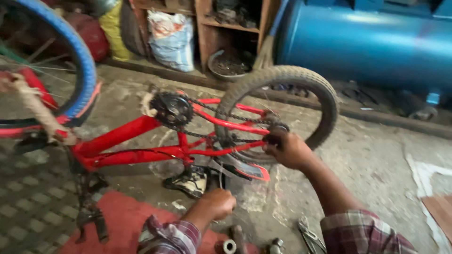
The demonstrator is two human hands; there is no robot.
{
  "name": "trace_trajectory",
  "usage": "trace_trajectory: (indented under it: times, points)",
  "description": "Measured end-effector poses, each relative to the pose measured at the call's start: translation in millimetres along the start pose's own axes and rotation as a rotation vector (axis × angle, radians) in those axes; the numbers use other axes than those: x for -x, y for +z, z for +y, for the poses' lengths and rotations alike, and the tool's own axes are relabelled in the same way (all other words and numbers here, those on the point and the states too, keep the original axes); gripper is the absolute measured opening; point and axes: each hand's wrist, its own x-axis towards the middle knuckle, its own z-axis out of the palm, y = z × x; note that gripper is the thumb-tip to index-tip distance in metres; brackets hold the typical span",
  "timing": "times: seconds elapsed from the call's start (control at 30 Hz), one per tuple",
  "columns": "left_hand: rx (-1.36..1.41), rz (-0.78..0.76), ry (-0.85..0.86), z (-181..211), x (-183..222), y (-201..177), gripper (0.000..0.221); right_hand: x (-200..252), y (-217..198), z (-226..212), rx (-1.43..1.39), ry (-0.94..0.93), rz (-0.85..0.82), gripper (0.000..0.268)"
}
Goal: The person repairs a bicycle chain by using a hammer to work on a link, aligns the chain onto the sprockets of the rear wheel, and uses a wrench to tighten the axle bolt.
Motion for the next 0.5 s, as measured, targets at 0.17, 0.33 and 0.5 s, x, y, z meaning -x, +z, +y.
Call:
trace_trajectory:
  times: [0.17, 0.33, 0.5]
  points:
    - [0.213, 0.816, 0.140, 30.4, -7.8, -78.9, 0.053, 5.5, -45.2, 11.6, -0.086, 0.139, 0.082, 0.029]
    - [0.268, 1.194, -0.006, 91.2, 15.5, -147.9, 0.069, 35.4, -117.7, 35.8, -0.440, 0.251, 0.337, 0.024]
    - [0.386, 0.989, 0.193, 170.2, 21.4, -174.1, 0.038, 140.0, -119.0, 156.9, -0.349, 0.403, 0.293, 0.023]
